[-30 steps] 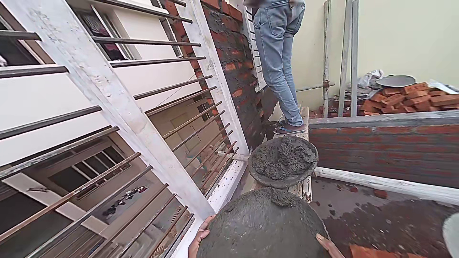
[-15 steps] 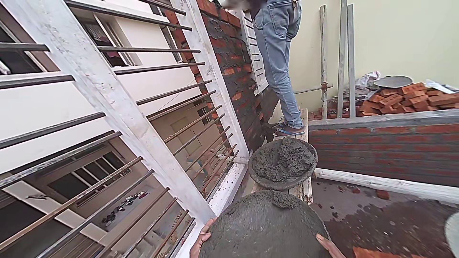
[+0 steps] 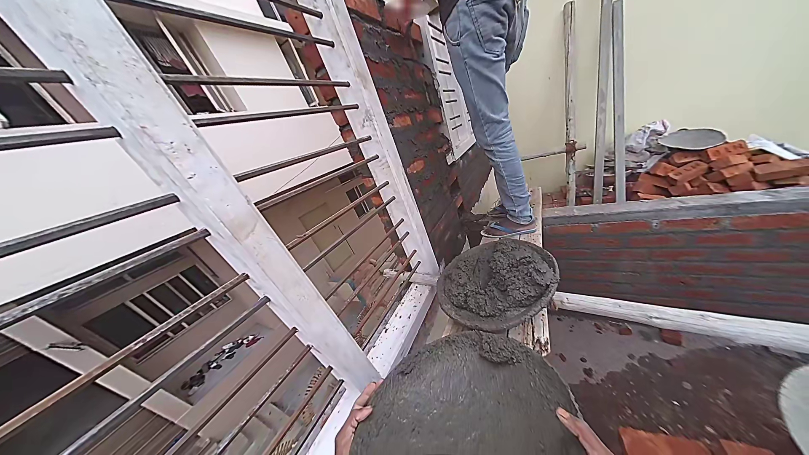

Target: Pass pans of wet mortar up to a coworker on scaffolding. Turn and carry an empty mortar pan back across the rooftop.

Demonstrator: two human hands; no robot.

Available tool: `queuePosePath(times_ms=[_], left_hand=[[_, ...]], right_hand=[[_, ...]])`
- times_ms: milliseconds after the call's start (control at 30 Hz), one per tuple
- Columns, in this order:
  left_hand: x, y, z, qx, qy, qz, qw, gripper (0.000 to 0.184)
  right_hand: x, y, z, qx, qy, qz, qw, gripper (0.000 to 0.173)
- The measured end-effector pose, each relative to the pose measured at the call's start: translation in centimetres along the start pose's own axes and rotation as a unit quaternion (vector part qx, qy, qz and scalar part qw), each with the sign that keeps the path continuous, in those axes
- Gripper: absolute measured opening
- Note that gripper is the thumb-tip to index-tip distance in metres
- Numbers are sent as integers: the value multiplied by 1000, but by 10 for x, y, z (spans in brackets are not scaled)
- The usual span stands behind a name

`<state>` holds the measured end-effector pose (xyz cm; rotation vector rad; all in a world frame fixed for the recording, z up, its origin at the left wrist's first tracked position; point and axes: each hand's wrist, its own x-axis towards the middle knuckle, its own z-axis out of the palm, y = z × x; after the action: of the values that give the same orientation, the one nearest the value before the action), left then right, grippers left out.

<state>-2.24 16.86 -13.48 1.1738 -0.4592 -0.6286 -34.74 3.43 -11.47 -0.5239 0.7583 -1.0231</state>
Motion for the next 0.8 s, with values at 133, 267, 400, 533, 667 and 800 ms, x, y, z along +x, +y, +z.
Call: queuePosePath(times_ms=[133,267,400,533,667,800], left_hand=[[-2,2,3,-1,7,-4,1000,46],[-3,4,4,9,9,-8,1000,46],[-2,2,0,19,0,6,1000,46],[-2,2,2,2,5,6,1000,45],[-2,0,1,0,8,9,1000,45],[-2,0,2,-7,12,8,1000,44]], right_hand=[[-1,0,1,-3,3,-2,1000,22],[0,1,0,2,3,0,1000,22],[-1,0,1,-4,11,2,1000,22],[-3,-2,3,-3,17,2,1000,22],[-3,-2,3,-4,14,2,1000,23],[-4,-4,5,-2,17,-1,1000,22]])
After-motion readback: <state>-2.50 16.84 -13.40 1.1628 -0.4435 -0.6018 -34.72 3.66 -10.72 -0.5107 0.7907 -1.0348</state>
